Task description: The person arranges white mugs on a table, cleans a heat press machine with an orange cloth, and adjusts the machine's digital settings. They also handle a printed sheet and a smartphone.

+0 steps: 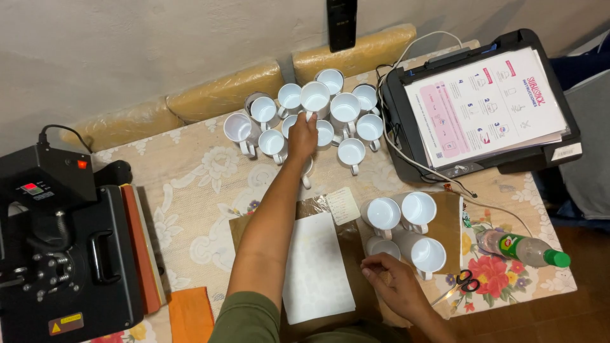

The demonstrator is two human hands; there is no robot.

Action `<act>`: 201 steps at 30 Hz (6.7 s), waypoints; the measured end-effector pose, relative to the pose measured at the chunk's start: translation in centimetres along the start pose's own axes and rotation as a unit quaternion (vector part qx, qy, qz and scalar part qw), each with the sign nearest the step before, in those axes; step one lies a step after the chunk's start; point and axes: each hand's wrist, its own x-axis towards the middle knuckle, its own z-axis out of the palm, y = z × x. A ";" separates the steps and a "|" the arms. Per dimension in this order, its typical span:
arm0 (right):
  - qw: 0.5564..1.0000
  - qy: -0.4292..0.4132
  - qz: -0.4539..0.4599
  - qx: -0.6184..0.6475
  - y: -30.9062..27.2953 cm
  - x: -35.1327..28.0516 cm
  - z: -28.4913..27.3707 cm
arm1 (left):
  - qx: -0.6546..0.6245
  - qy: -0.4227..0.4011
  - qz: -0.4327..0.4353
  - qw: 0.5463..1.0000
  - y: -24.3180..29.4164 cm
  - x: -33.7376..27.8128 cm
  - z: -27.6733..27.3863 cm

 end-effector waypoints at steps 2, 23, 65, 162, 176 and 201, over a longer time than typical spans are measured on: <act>1.000 -0.001 0.002 0.010 0.1 0.0 0.2 | 0.005 0.000 0.004 1.000 -0.5 0.3 0.3; 0.999 -0.028 -0.016 0.017 -1.3 0.3 0.4 | -0.034 0.030 -0.064 0.997 0.0 -1.1 1.4; 0.993 0.022 -0.114 0.004 -1.8 -0.8 -1.2 | -0.116 -0.100 -0.035 0.987 6.4 -9.2 12.8; 0.999 0.026 -0.039 0.025 3.4 2.1 -1.1 | 0.291 -0.208 0.094 0.929 9.6 16.2 -7.2; 0.995 0.036 -0.083 0.049 4.0 3.4 0.1 | 0.378 -0.236 0.092 0.891 11.3 16.0 -6.5; 0.997 0.018 -0.066 0.019 3.0 2.6 0.3 | 0.422 -0.145 0.162 0.880 12.8 16.1 0.3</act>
